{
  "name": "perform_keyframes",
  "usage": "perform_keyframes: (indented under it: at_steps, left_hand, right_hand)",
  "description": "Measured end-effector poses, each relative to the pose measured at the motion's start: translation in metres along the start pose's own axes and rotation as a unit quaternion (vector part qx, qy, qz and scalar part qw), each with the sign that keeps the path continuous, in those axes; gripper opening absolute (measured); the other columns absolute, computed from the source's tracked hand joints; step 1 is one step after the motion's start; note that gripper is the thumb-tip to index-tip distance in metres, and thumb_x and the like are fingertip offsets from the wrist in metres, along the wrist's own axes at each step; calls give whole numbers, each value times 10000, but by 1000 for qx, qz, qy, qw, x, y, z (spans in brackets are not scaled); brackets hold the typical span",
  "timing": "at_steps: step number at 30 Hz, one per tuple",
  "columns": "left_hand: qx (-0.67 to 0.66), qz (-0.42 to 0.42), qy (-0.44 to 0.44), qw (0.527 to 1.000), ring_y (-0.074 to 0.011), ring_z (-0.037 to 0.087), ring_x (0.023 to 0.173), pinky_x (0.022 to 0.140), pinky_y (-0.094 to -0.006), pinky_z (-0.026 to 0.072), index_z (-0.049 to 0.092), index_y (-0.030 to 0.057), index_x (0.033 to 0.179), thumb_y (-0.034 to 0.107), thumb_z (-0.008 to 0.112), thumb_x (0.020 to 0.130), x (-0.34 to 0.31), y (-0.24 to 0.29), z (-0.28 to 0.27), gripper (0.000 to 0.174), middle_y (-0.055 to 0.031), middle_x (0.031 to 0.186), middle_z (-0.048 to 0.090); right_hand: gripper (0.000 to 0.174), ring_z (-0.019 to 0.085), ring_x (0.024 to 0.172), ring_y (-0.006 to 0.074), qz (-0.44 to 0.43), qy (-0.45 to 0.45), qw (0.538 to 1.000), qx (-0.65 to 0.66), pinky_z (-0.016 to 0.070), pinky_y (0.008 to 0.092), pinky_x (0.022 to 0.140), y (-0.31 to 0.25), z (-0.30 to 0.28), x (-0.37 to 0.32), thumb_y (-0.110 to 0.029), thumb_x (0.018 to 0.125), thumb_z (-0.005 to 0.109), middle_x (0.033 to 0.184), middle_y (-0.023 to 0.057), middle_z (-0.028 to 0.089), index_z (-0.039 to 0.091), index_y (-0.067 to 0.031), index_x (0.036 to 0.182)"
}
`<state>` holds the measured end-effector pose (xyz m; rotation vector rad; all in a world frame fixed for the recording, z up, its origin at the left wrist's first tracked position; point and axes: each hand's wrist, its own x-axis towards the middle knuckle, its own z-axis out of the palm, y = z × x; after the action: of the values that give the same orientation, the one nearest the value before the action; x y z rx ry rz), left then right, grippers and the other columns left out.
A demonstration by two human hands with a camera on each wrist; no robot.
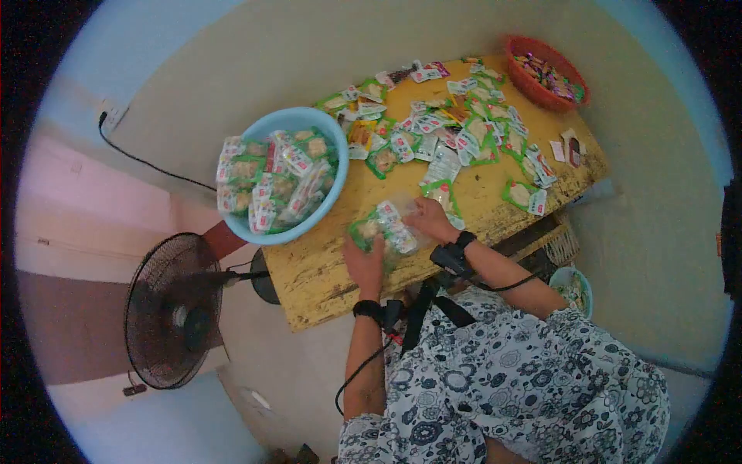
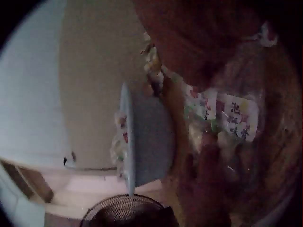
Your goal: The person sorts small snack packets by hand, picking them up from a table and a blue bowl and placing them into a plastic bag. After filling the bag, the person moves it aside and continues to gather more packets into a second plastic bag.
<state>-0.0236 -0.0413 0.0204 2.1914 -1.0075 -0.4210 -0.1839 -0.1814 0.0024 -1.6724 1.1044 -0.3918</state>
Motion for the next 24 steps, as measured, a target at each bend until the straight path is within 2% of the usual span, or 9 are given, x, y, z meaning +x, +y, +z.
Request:
perform_keyframes:
  at_steps: [1, 3, 6, 7, 9, 12, 18, 21, 24]
  left_hand:
    - [-13, 29, 19, 999, -410, 472, 1231, 994, -465, 419, 387, -29, 1413, 422, 755, 789, 0, -5, 0, 853, -280, 1329, 459]
    - [-59, 21, 31, 998, -386, 473, 1240, 1011, -452, 406, 361, -33, 1430, 394, 770, 789, -3, -13, 1, 873, -268, 1340, 463]
    - [-175, -25, -21, 984, -344, 435, 1307, 1052, -420, 382, 330, -22, 1460, 366, 805, 765, -6, -5, -13, 927, -247, 1409, 435]
    - [-218, -46, -50, 974, -330, 416, 1338, 1067, -407, 373, 321, -15, 1470, 359, 819, 753, -8, 1, -22, 950, -240, 1441, 420]
    - [-200, -40, -33, 978, -317, 415, 1340, 1053, -400, 385, 268, -2, 1494, 321, 830, 747, -13, 17, -40, 989, -228, 1449, 414]
    - [-179, 24, -5, 983, -309, 410, 1345, 1048, -402, 391, 188, 8, 1519, 289, 841, 736, -19, 25, -56, 1058, -218, 1462, 401]
    - [-219, 97, -26, 971, -313, 418, 1341, 1068, -410, 380, 144, 29, 1533, 254, 858, 704, -21, 42, -57, 1117, -218, 1469, 394]
    - [-227, 113, -55, 966, -312, 465, 1295, 1067, -414, 385, 153, 37, 1532, 258, 860, 696, -13, 45, -50, 1117, -210, 1421, 448]
    - [-231, 130, -99, 959, -301, 519, 1225, 1048, -407, 405, 182, 36, 1523, 270, 864, 686, -7, 43, -38, 1104, -188, 1354, 506]
  right_hand:
    - [384, 620, 899, 173, -18, 1, 1000, -26, 490, 326, 777, -9, 1, 0, -230, 823, 747, 969, 93, 625, 599, 9, 1083]
    - [222, 610, 764, 137, -57, 7, 995, -80, 474, 313, 670, -36, -8, -7, -170, 819, 736, 797, 59, 604, 630, 2, 912]
    - [240, 608, 781, 357, -193, -15, 980, -42, 480, 446, 691, -75, -20, -18, -265, 796, 684, 816, 130, 614, 627, -53, 895]
    - [203, 609, 784, 326, -229, -21, 971, -63, 475, 424, 687, -91, -26, -23, -216, 796, 690, 817, 121, 612, 633, -49, 898]
    - [145, 611, 791, 265, -301, -33, 948, -102, 466, 380, 679, -124, -38, -34, -118, 795, 704, 818, 103, 609, 644, -41, 903]
    - [154, 594, 825, 321, -367, -54, 920, -129, 474, 409, 711, -149, -51, -45, -126, 783, 696, 864, 98, 623, 652, -65, 917]
    - [120, 599, 866, 305, -358, -104, 896, -242, 483, 440, 719, -142, -72, -36, -202, 807, 653, 848, 74, 609, 616, -106, 867]
    - [101, 580, 855, 296, -417, -105, 876, -219, 478, 437, 706, -136, -75, -38, -189, 796, 659, 824, 62, 596, 596, -119, 834]
    - [97, 568, 859, 291, -422, -99, 874, -219, 476, 435, 698, -135, -78, -39, -187, 791, 662, 814, 53, 591, 607, -124, 840]
